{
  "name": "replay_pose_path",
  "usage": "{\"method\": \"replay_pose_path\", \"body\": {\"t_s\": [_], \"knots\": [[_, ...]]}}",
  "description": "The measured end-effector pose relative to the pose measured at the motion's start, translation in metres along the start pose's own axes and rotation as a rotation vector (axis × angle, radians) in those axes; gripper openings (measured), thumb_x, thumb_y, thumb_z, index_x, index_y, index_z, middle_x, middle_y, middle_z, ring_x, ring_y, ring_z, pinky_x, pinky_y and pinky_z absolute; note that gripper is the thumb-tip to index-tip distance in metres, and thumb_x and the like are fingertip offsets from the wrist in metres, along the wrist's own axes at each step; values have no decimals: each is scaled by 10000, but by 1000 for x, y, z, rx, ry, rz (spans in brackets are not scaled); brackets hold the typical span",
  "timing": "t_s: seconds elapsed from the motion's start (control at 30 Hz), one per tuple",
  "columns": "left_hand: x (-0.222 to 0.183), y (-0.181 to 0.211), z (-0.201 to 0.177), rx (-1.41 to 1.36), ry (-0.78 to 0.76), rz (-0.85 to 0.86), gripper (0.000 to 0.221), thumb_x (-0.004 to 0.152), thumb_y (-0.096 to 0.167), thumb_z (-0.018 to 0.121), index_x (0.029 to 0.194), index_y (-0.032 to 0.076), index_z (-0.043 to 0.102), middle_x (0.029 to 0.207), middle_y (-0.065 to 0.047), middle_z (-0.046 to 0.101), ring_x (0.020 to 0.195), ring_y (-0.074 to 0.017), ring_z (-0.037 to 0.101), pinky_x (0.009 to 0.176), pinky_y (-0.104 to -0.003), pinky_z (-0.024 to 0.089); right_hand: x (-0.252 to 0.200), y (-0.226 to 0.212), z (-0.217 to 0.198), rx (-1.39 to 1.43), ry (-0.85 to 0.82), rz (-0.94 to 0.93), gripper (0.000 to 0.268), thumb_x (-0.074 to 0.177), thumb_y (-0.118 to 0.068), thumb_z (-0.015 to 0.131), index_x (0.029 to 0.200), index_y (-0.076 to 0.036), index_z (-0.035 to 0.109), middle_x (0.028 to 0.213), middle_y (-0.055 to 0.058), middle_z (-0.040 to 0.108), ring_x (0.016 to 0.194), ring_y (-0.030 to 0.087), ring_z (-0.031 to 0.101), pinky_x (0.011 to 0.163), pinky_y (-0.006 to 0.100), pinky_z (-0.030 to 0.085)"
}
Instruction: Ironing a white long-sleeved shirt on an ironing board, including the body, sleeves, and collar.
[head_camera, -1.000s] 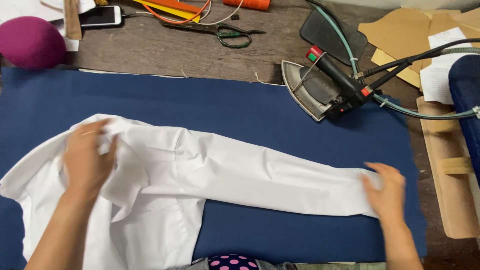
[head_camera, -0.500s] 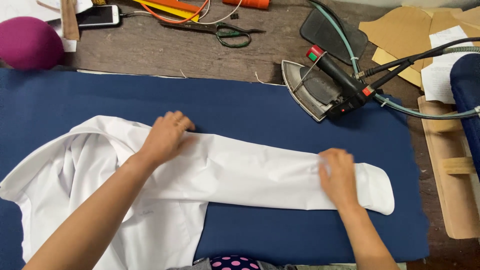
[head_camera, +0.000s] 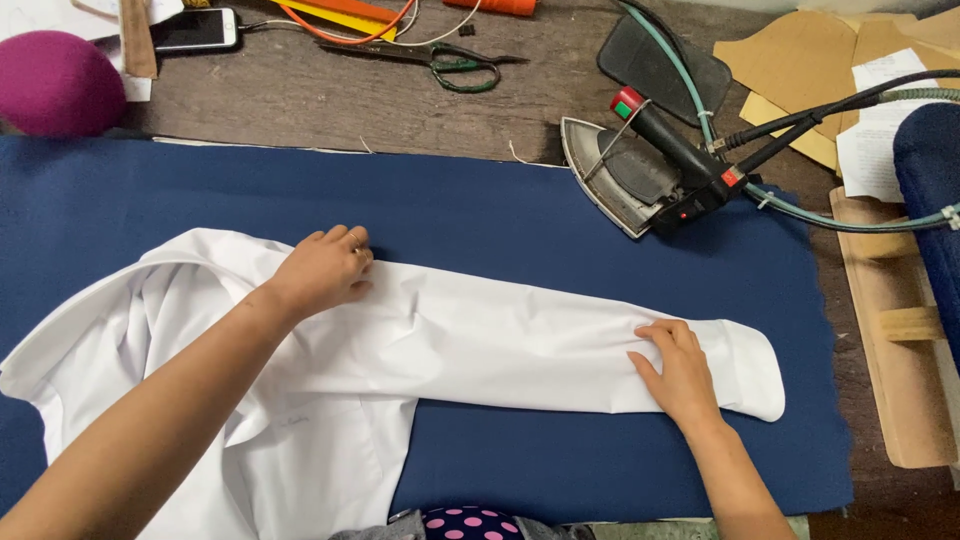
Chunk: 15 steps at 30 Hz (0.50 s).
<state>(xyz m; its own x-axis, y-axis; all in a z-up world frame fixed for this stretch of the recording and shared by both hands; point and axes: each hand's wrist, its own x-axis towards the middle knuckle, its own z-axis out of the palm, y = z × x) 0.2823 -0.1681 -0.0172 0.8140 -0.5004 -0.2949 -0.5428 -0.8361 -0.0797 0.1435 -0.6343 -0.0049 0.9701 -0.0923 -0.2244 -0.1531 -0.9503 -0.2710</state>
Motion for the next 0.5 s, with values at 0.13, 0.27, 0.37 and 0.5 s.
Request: {"method": "replay_pose_path", "body": {"t_s": [0.13,0.27,0.37,0.5], "knots": [[8,3,13,145,-44,109,218,861,297,645,1036,178,697,1113,29,571,977,-123,572,767,-253,477,2,-1,-2,16,-10,7,301,856,-203,690,1141,-114,647,1177,60,545,1240,267,534,1034,424,455],[0,10,-28,89,-79,75,393,855,400,645,1143,134,647,1124,9,556,998,-119,583,756,-222,512,5,1,-1,16,-17,0,307,845,-198,697,1136,-111,647,1177,75,544,1259,287,527,1039,436,459],[1,6,-11,113,-82,113,348,860,296,654,1154,111,649,1134,10,552,1023,-122,569,805,-218,524,3,-1,-3,13,-14,2,308,844,-194,698,1137,-118,643,1177,73,538,1266,284,522,1040,436,459],[5,2,-1,168,-70,138,319,863,282,650,1136,117,656,1131,20,553,1021,-110,565,814,-208,526,3,0,-2,5,-18,-3,325,845,-199,697,1153,-115,635,1185,82,537,1272,293,518,1040,446,456]]}}
